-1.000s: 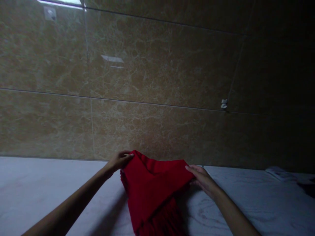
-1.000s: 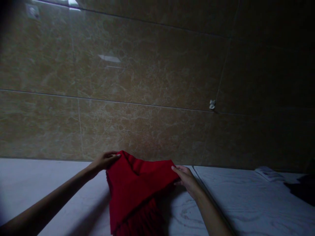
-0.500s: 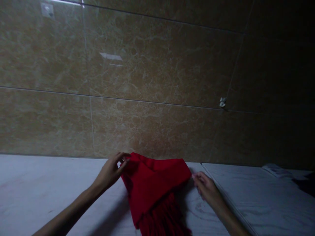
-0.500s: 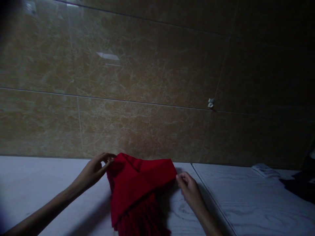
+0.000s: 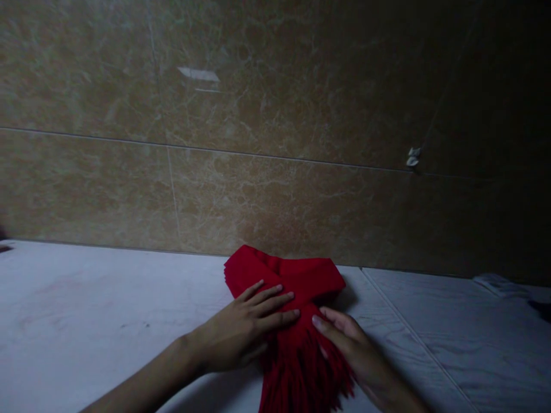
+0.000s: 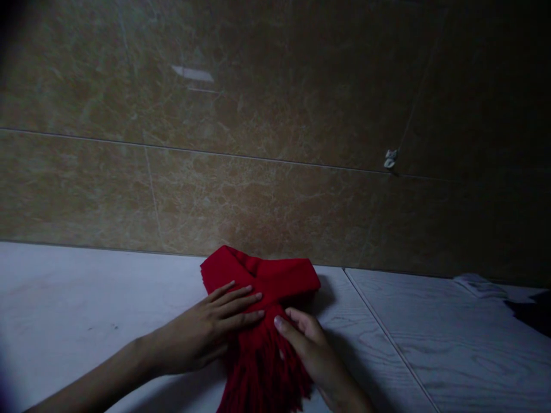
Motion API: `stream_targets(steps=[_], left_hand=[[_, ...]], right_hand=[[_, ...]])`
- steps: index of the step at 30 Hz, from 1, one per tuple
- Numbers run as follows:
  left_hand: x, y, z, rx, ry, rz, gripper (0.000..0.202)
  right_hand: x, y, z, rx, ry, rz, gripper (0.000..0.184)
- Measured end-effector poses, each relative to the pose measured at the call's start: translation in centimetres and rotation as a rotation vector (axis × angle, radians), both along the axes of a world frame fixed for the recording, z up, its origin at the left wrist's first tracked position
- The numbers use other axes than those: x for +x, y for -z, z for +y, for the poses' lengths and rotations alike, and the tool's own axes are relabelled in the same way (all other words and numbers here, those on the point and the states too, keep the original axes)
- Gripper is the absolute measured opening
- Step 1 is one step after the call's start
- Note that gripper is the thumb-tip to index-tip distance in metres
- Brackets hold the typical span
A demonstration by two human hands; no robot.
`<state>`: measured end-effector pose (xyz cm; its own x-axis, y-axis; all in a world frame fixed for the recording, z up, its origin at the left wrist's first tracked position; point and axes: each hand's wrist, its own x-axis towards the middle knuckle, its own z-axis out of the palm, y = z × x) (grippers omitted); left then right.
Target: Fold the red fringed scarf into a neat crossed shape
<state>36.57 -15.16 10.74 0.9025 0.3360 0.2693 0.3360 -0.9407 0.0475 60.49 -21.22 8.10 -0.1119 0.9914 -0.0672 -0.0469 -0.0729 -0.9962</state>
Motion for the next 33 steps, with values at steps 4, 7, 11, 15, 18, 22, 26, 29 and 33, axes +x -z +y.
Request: stream_targets(steps=[4,7,11,15,18,22,26,29,33], left_hand=[[-0.4,0.3,0.0,-0.018,0.016,-0.024,0.081],[-0.5,0.4,0.0,-0.018,0.018,-0.02,0.081],[-0.4,0.9,0.1,0.066,0.018,-0.031,0.072],[0.3,1.2,-0.5,0.238,0.059,-0.105,0.054],[1.1,1.2,-1.0,0.311,0.116,-0.125,0.045],[2.0,1.7,-1.2,0.341,0.149,-0.13,0.04],[2.4,1.7,-1.2,0.299,0.149,-0.136,0.04],[2.4,0.7,-1.7,0.137,0.161,-0.137,0.042],[2.2,-1.0,-3.0,-0.1,0.192,-0.187,0.04]], right_hand=[[-0.1,0.9,-0.3,-0.013,-0.043,-0.011,0.052],[0.8,1.9,-0.4,-0.033,-0.037,-0.098,0.056],[1.8,2.7,-0.9,0.071,0.032,-0.265,0.049],[1.3,2.8,-1.6,0.087,0.081,-0.265,0.052],[0.7,2.8,-1.8,0.088,0.074,-0.205,0.054],[0.7,2.8,-1.9,0.073,0.093,-0.163,0.052],[1.1,2.9,-2.0,0.067,0.134,-0.181,0.051],[1.7,3.1,-2.4,0.047,0.172,-0.189,0.058],[2.8,3.7,-3.5,0.038,0.102,-0.202,0.059]])
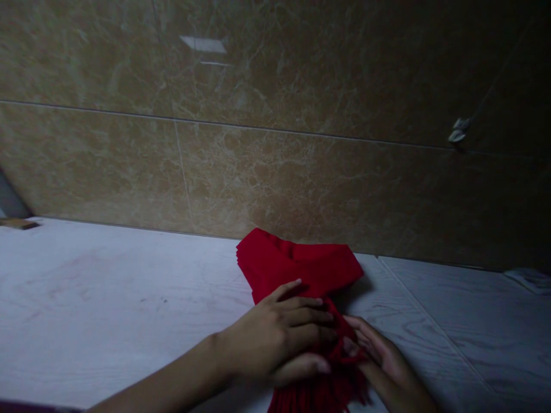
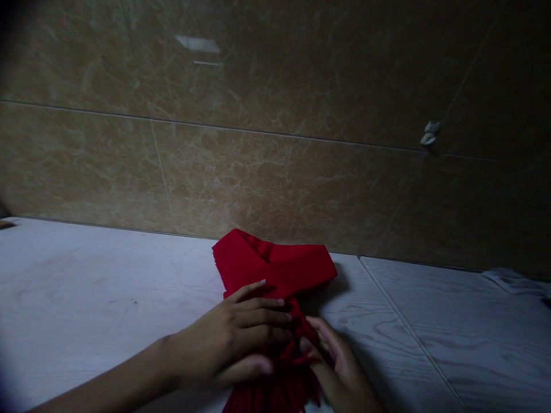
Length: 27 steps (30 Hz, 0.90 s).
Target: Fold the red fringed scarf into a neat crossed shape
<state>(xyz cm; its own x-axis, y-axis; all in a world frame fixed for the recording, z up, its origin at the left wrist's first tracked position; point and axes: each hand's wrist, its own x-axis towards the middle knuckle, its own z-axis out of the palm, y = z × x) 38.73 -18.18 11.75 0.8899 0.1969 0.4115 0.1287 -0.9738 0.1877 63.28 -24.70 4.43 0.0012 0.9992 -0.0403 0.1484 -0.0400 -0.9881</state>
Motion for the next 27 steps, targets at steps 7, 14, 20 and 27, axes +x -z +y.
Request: stream_targets(steps=[7,14,20,27], left_hand=[[-0.1,-2.5,-0.4,-0.165,0.063,-0.108,0.036],[-3.0,-1.8,9.0,-0.016,-0.441,-0.238,0.038],[-7.0,1.6,16.4,-0.278,-0.874,-0.362,0.064],[-6.7,6.0,16.3,-0.798,-0.713,-0.73,0.073]], right_hand=[[2.3,-1.2,-0.9,-0.033,0.132,-0.279,0.056],[4.0,-6.4,3.7,0.572,0.321,-0.622,0.04],[5.3,-3.9,12.4,0.52,0.296,-0.64,0.055],[6.2,0.6,16.4,0.446,0.335,-0.324,0.053]])
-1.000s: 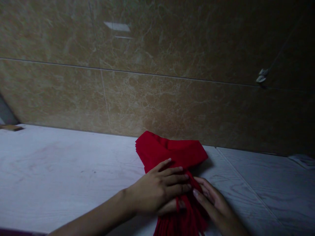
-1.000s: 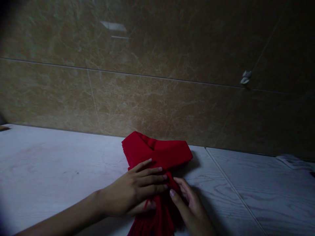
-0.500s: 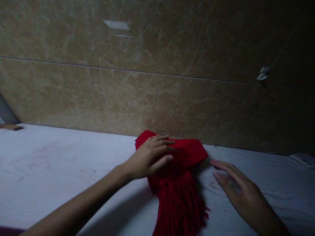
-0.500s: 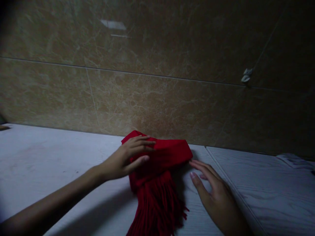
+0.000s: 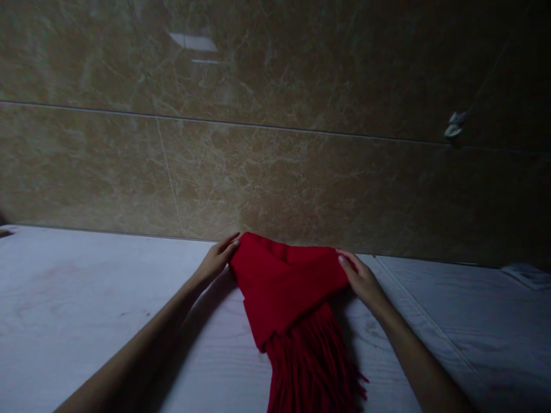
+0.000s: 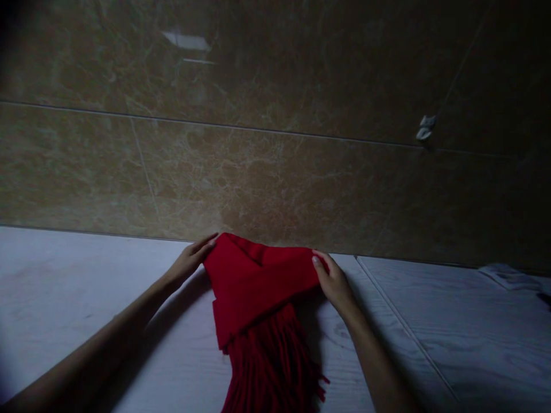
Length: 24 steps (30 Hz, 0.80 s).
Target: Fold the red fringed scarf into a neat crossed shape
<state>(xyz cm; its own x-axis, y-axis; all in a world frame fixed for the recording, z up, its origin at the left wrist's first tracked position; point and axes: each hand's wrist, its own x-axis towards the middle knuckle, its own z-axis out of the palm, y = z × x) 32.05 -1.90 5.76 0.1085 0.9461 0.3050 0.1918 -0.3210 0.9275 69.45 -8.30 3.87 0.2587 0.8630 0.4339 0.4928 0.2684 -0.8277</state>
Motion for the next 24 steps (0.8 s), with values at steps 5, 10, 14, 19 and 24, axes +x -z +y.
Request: stream_targets(steps=[5,10,14,19,24], left_hand=[[1.5,1.1,0.1,-0.096,0.02,-0.294,0.066],[3.0,0.9,-0.9,-0.312,0.055,-0.529,0.047],[2.5,1.1,-1.1,-0.461,0.168,-0.75,0.047],[0.3,1.5,0.1,-0.324,0.043,-0.646,0.045],[-0.3,0.6,-0.1,-0.178,-0.036,-0.265,0.052]], right_hand=[[-0.3,1.2,0.3,-0.042,-0.013,0.31,0.054],[-0.3,1.8,0.2,-0.076,-0.026,0.483,0.057],[-0.6,1.9,0.2,-0.049,-0.04,0.544,0.059],[-0.3,2.3,0.5,-0.182,-0.052,0.671,0.07],[0.9,2.1,0.5,-0.06,0.11,0.522,0.058]])
